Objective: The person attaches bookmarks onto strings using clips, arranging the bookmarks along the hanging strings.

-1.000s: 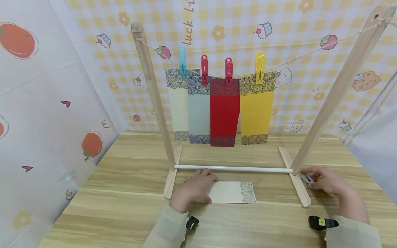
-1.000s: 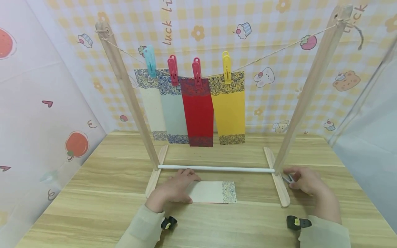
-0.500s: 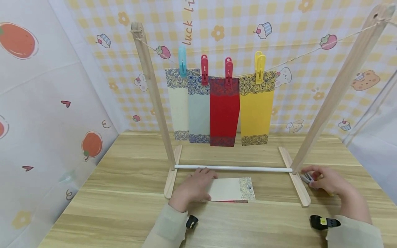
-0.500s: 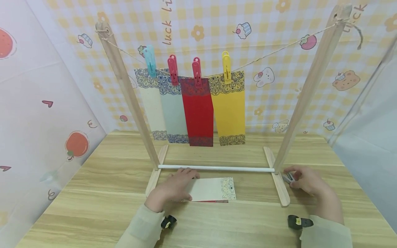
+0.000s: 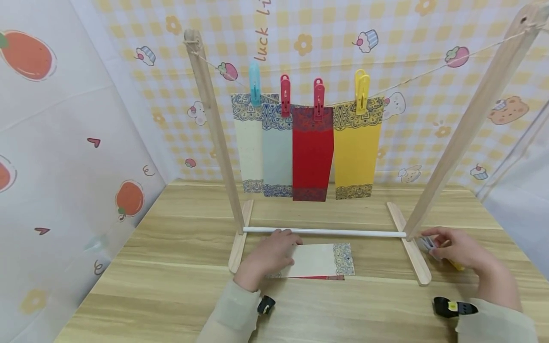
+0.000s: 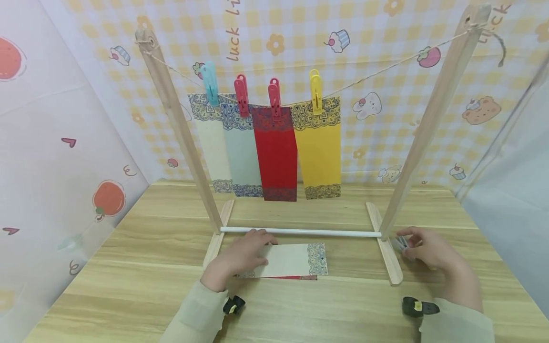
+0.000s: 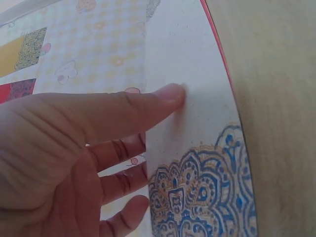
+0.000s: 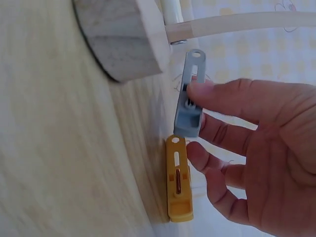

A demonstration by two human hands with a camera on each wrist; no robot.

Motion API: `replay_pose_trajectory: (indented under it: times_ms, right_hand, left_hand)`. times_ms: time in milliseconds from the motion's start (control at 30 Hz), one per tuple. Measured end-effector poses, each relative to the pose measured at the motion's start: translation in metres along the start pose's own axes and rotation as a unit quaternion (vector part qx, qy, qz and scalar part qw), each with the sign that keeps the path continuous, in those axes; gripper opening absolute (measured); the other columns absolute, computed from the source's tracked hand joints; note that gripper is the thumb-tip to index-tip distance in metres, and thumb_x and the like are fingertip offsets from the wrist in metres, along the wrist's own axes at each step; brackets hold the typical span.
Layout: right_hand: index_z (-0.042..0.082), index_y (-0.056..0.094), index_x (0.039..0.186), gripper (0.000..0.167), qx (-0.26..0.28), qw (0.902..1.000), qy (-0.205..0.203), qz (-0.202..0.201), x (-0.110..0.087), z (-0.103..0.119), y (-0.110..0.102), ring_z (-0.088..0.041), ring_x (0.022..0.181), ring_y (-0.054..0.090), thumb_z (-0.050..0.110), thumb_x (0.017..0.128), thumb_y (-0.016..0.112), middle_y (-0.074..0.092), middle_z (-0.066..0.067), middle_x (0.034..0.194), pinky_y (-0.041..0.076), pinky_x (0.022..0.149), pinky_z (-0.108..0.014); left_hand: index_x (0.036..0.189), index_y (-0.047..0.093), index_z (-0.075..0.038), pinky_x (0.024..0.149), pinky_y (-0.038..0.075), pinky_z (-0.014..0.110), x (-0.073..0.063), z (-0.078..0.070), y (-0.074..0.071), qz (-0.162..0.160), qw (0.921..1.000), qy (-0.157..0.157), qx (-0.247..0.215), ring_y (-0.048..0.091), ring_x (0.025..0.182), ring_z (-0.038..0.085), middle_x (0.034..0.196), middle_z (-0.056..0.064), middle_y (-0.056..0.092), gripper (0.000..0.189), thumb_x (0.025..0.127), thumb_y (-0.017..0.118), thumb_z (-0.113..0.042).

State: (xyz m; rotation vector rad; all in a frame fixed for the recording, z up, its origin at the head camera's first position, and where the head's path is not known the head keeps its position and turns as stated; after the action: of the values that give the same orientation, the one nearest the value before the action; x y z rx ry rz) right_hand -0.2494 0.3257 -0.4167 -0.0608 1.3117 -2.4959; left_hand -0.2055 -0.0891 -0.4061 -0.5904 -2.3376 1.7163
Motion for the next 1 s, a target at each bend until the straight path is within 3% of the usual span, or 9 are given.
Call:
replay_pose_trajectory:
  times_ms: [300, 700, 867, 1000]
  right_hand:
    - [-0.014, 0.055, 0.122, 0.039, 0.009, 0.9993, -0.018, -0.031, -0.003, 0.001, -0.003, 0.003, 0.071, 0.046, 0.002, 0.089, 0.068, 0.053, -0.003, 0.087, 0.043, 0.060, -0.021]
    - [-0.016, 0.046, 0.129, 0.042, 0.051, 0.9976, -0.016, -0.044, -0.006, 0.001, -0.008, 0.008, 0.079, 0.056, 0.000, 0.093, 0.061, 0.059, -0.014, 0.104, 0.052, 0.065, -0.022]
    - [-0.011, 0.047, 0.128, 0.036, 0.075, 0.9934, -0.035, -0.079, -0.010, 0.003, -0.012, 0.003, 0.078, 0.059, 0.003, 0.097, 0.059, 0.061, 0.004, 0.095, 0.052, 0.063, -0.023]
    - [0.007, 0.052, 0.121, 0.024, 0.119, 0.9869, -0.049, -0.097, -0.013, 0.005, -0.017, 0.002, 0.079, 0.061, 0.003, 0.099, 0.057, 0.064, 0.021, 0.090, 0.051, 0.062, -0.021]
  left_hand:
    - [0.115, 0.070, -0.015, 0.091, 0.053, 0.034, 0.000, -0.003, -0.006, -0.025, 0.9990, 0.028, -0.022, 0.064, 0.106, 0.015, 0.113, -0.002, 0.070, 0.023, 0.092, 0.070, -0.014]
    - [0.110, 0.070, -0.015, 0.085, 0.054, 0.029, -0.002, -0.005, -0.012, -0.034, 0.9978, 0.040, -0.040, 0.065, 0.093, 0.010, 0.105, -0.002, 0.073, 0.016, 0.095, 0.065, -0.013]
    - [0.109, 0.070, -0.015, 0.083, 0.054, 0.028, -0.003, -0.006, -0.015, -0.034, 0.9975, 0.041, -0.046, 0.064, 0.089, 0.008, 0.102, -0.003, 0.073, 0.014, 0.095, 0.066, -0.014]
    - [0.108, 0.069, -0.015, 0.083, 0.053, 0.027, -0.004, -0.007, -0.016, -0.030, 0.9973, 0.044, -0.050, 0.062, 0.087, 0.008, 0.100, -0.003, 0.072, 0.013, 0.095, 0.066, -0.015]
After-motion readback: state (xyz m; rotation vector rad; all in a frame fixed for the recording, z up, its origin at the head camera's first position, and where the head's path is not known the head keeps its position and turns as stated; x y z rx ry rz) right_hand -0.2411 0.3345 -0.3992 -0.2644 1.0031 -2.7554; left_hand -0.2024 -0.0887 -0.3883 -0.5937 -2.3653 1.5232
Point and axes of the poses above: each hand's wrist, its own x-axis towards the middle knuckle, its own y-axis out of the palm, z = x × y, the point moved 4 cm from there along x, towards the middle knuckle
